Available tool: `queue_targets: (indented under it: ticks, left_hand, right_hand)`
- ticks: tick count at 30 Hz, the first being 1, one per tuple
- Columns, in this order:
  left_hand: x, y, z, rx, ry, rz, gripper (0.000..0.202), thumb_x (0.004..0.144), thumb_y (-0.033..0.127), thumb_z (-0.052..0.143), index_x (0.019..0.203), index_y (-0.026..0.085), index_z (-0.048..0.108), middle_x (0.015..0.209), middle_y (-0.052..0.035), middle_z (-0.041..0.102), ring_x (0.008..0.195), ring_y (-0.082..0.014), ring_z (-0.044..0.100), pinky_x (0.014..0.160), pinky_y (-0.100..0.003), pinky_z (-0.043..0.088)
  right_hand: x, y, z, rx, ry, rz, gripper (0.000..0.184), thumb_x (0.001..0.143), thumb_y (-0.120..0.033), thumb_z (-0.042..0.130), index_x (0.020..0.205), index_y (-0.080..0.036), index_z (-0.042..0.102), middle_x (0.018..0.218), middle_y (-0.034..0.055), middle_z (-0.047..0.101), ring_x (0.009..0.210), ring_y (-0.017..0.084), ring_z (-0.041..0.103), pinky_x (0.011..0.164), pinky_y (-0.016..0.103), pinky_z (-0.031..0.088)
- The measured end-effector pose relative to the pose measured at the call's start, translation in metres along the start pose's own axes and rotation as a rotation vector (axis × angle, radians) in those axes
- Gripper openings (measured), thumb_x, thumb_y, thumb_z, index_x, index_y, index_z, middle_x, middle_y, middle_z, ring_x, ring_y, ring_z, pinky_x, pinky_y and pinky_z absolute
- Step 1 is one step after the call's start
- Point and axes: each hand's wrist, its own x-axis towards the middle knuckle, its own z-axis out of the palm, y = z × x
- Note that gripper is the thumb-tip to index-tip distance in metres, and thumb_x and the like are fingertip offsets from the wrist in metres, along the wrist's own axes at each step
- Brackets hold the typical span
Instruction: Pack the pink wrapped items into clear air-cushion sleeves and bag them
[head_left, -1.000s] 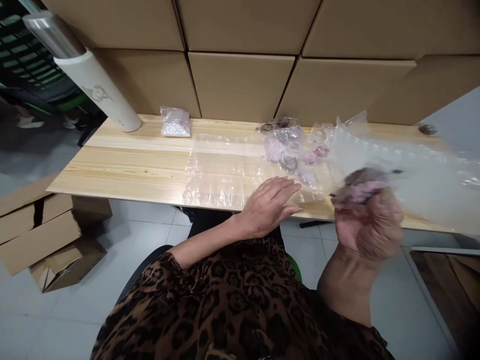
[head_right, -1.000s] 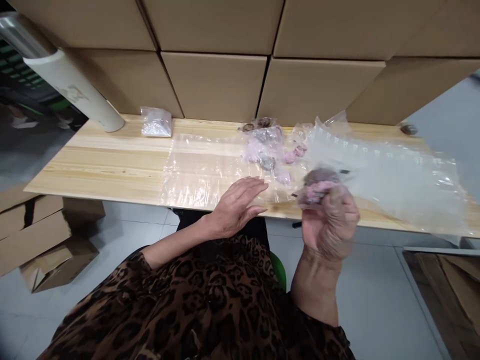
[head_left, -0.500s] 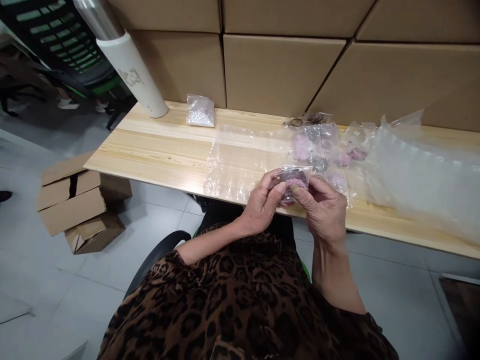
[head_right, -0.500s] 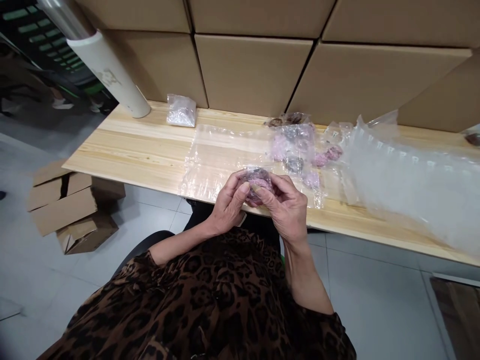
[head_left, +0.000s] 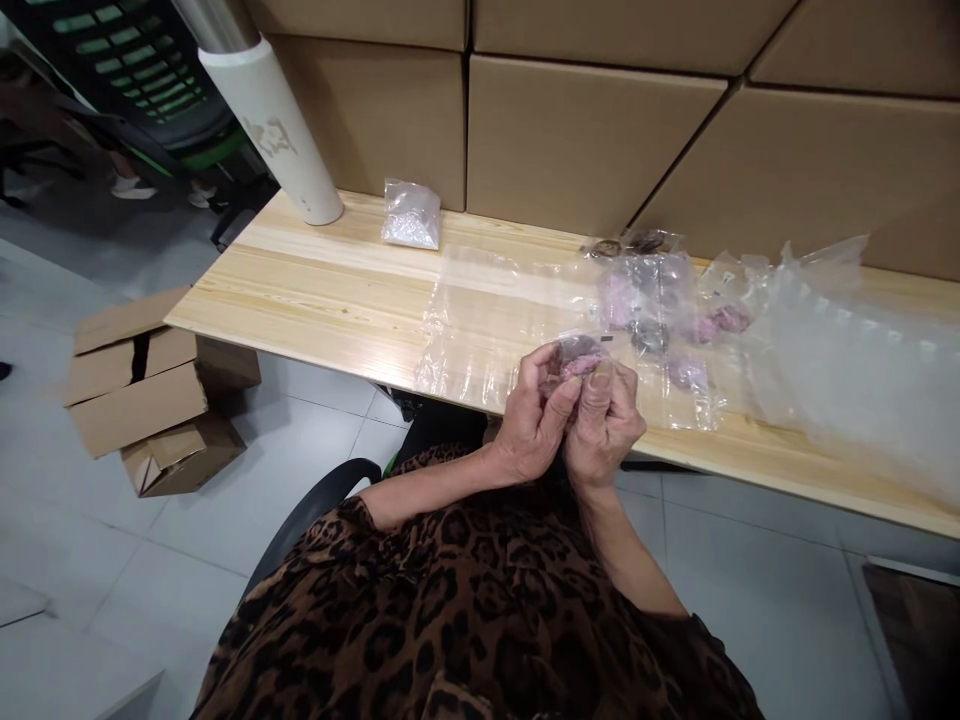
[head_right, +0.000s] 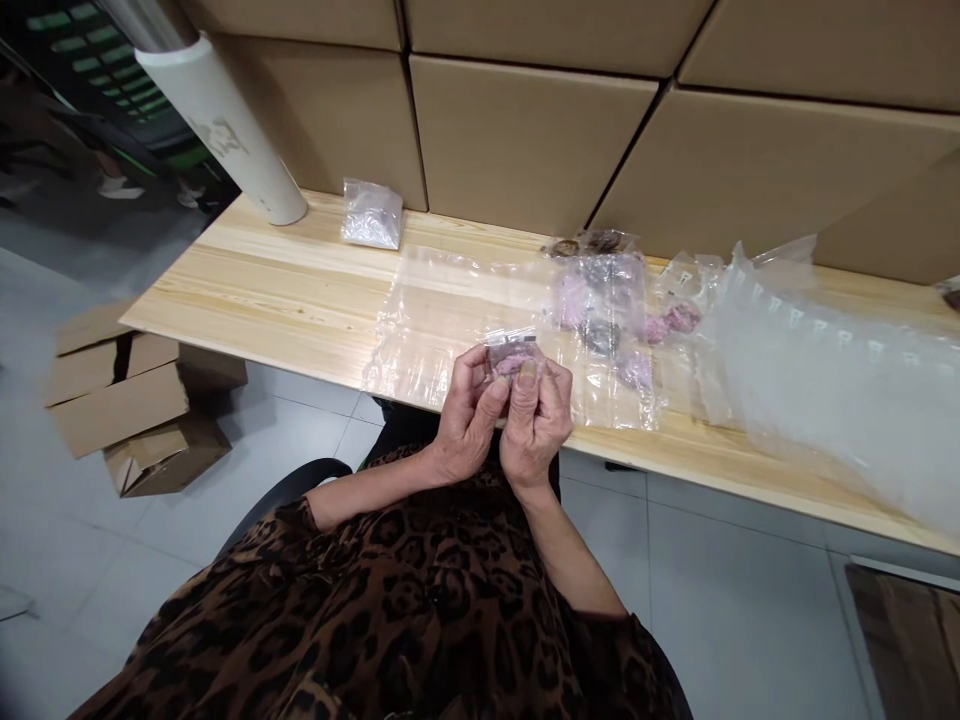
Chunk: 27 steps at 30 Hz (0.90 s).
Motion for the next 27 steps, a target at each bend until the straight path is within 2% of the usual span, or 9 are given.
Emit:
queue_targets:
  ticks: [5, 8, 11, 13, 16, 20, 23, 25, 27]
  left_hand:
    - [0.003, 0.005, -0.004, 0.002, -0.02, -0.051, 0.059, 0.104, 0.061, 0.059, 0.146, 0.022, 0.046, 0.136, -0.0155, 0.07, 0.121, -0.0255, 0.071, 0.106, -0.046, 0.057]
    - [0.005, 0.012, -0.004, -0.054, -0.033, -0.098, 0.059, 0.103, 0.064, 0.058, 0.145, 0.023, 0.047, 0.127, -0.0123, 0.074, 0.09, -0.0182, 0.075, 0.084, -0.037, 0.062]
    - [0.006, 0.019, -0.004, -0.093, -0.066, -0.146, 0.06, 0.102, 0.066, 0.058, 0.143, 0.024, 0.048, 0.116, -0.0094, 0.076, 0.069, -0.0129, 0.07, 0.067, -0.031, 0.06]
    - [0.007, 0.024, -0.005, -0.113, -0.089, -0.169, 0.059, 0.102, 0.066, 0.058, 0.141, 0.024, 0.05, 0.109, -0.0077, 0.075, 0.064, -0.012, 0.069, 0.063, -0.03, 0.06]
    - [0.007, 0.029, -0.006, -0.149, -0.11, -0.187, 0.057, 0.101, 0.067, 0.059, 0.137, 0.023, 0.052, 0.098, -0.0042, 0.072, 0.06, -0.0111, 0.068, 0.059, -0.028, 0.059]
    - [0.006, 0.028, -0.009, -0.168, -0.125, -0.202, 0.061, 0.1, 0.07, 0.058, 0.137, 0.023, 0.051, 0.092, -0.0022, 0.069, 0.063, -0.0126, 0.069, 0.061, -0.029, 0.06]
    - [0.005, 0.028, -0.009, -0.154, -0.135, -0.212, 0.065, 0.101, 0.074, 0.051, 0.14, 0.022, 0.049, 0.097, -0.0054, 0.073, 0.07, -0.0154, 0.072, 0.068, -0.033, 0.061]
    - [0.005, 0.029, -0.008, -0.113, -0.095, -0.175, 0.064, 0.103, 0.073, 0.047, 0.139, 0.02, 0.053, 0.111, -0.0097, 0.075, 0.088, -0.0196, 0.076, 0.085, -0.039, 0.064]
    - [0.005, 0.03, -0.007, -0.069, -0.028, -0.118, 0.062, 0.105, 0.071, 0.047, 0.137, 0.019, 0.059, 0.128, -0.0127, 0.073, 0.117, -0.0246, 0.073, 0.109, -0.043, 0.057]
  right_hand:
    - [0.006, -0.004, -0.013, 0.109, -0.121, 0.065, 0.038, 0.103, -0.054, 0.064, 0.103, -0.02, 0.081, 0.103, 0.006, 0.071, 0.094, 0.018, 0.071, 0.087, 0.033, 0.06]
    - [0.014, -0.007, -0.024, 0.23, -0.213, 0.174, 0.031, 0.095, -0.052, 0.077, 0.107, -0.023, 0.081, 0.101, 0.0039, 0.07, 0.081, 0.014, 0.069, 0.071, 0.029, 0.059]
    - [0.027, -0.009, -0.036, 0.382, -0.388, 0.285, 0.031, 0.091, -0.05, 0.082, 0.109, -0.025, 0.081, 0.094, 0.0024, 0.072, 0.066, 0.011, 0.063, 0.057, 0.026, 0.056]
    - [0.038, -0.011, -0.043, 0.427, -0.491, 0.342, 0.031, 0.088, -0.049, 0.086, 0.105, -0.024, 0.081, 0.089, 0.0022, 0.074, 0.064, 0.012, 0.064, 0.057, 0.027, 0.057]
    - [0.053, -0.012, -0.05, 0.402, -0.572, 0.382, 0.031, 0.08, -0.045, 0.092, 0.099, -0.023, 0.081, 0.09, 0.003, 0.077, 0.072, 0.014, 0.07, 0.064, 0.027, 0.062]
    - [0.062, -0.018, -0.049, 0.347, -0.609, 0.347, 0.031, 0.079, -0.044, 0.094, 0.095, -0.021, 0.079, 0.083, 0.0016, 0.074, 0.071, 0.014, 0.068, 0.061, 0.026, 0.06]
    - [0.06, -0.024, -0.043, 0.299, -0.602, 0.285, 0.033, 0.08, -0.047, 0.092, 0.094, -0.021, 0.076, 0.077, -0.0003, 0.069, 0.063, 0.012, 0.062, 0.055, 0.027, 0.056]
    - [0.055, -0.025, -0.038, 0.233, -0.548, 0.194, 0.033, 0.082, -0.048, 0.09, 0.095, -0.021, 0.075, 0.078, -0.0008, 0.066, 0.064, 0.012, 0.06, 0.057, 0.028, 0.056]
    - [0.049, -0.023, -0.033, 0.141, -0.472, 0.068, 0.031, 0.086, -0.047, 0.087, 0.1, -0.022, 0.076, 0.084, 0.0003, 0.065, 0.071, 0.013, 0.06, 0.064, 0.029, 0.056]
